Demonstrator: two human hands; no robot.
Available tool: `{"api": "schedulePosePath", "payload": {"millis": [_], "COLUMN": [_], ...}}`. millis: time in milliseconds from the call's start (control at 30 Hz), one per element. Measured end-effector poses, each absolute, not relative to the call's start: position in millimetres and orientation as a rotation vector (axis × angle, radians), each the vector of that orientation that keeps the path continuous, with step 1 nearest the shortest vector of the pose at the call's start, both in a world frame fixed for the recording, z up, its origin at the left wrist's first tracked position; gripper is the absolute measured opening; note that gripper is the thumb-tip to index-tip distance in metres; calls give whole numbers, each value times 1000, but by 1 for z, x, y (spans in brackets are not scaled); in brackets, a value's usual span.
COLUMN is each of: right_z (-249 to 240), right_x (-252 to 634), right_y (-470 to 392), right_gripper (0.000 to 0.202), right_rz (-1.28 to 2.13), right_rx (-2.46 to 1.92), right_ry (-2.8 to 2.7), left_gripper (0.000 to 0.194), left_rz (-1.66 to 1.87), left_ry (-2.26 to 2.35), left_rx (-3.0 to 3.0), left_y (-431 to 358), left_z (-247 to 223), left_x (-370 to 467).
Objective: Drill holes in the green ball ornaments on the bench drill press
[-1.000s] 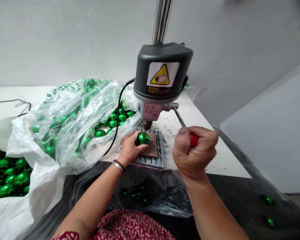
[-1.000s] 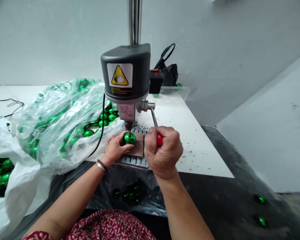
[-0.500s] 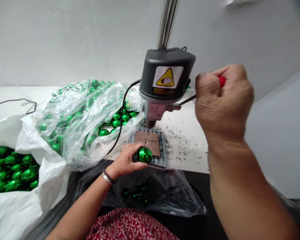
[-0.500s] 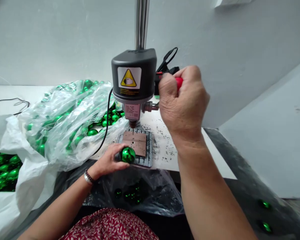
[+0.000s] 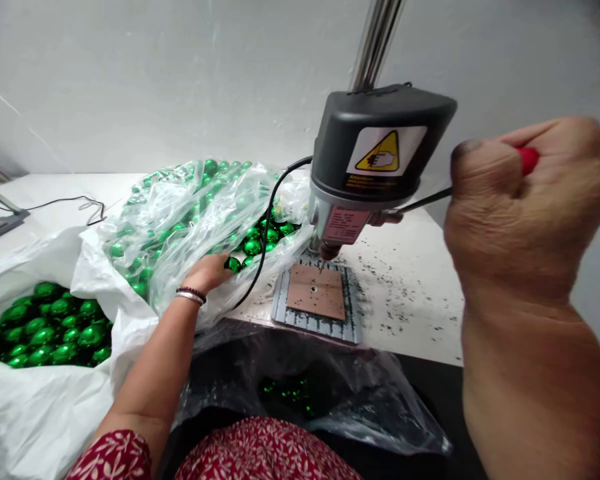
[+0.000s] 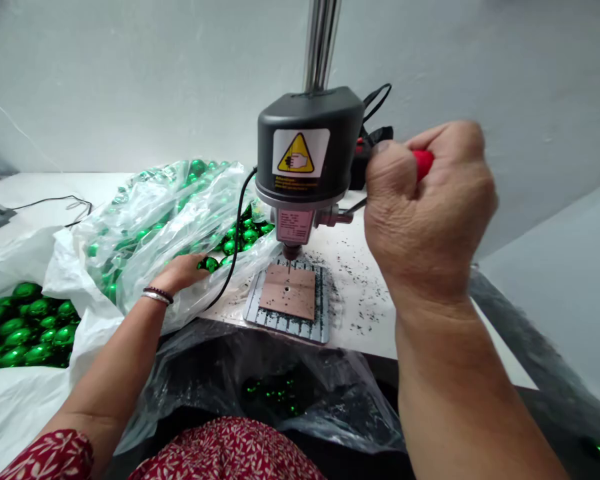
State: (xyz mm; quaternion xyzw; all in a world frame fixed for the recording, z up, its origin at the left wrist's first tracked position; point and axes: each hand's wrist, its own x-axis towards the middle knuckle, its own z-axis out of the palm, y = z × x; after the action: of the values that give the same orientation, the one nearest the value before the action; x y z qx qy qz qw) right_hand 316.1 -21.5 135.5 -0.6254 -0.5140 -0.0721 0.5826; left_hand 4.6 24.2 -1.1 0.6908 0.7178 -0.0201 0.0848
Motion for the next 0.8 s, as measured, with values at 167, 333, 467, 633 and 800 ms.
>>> {"api": "schedulePosePath", "payload": {"millis": [167, 333, 467, 633, 800], "right_z": [131, 129, 129, 131, 131], "right_x": [318, 318, 316, 316, 318], "right_y": [-20, -20, -20, -22, -21], "right_gripper": [23, 25, 29, 25, 21], "right_rz": [-177, -175, -185, -164, -154], "right_rx": [-1434, -1406, -1385, -1356, -1349], "right_ry": [-1202, -1214, -1215, -1225, -1239], "left_gripper": [54, 44, 45, 47, 69], "left_rz": [-66, 853, 1134, 996, 910], "left_ry": [2083, 1747, 1182, 887, 941], "left_rx": [2054, 1698, 1185, 870, 839], "left_y": [25, 10, -7, -18, -17], "left_z": [-9, -3, 10, 11, -1], "left_x": [16, 20, 29, 67, 101]}}
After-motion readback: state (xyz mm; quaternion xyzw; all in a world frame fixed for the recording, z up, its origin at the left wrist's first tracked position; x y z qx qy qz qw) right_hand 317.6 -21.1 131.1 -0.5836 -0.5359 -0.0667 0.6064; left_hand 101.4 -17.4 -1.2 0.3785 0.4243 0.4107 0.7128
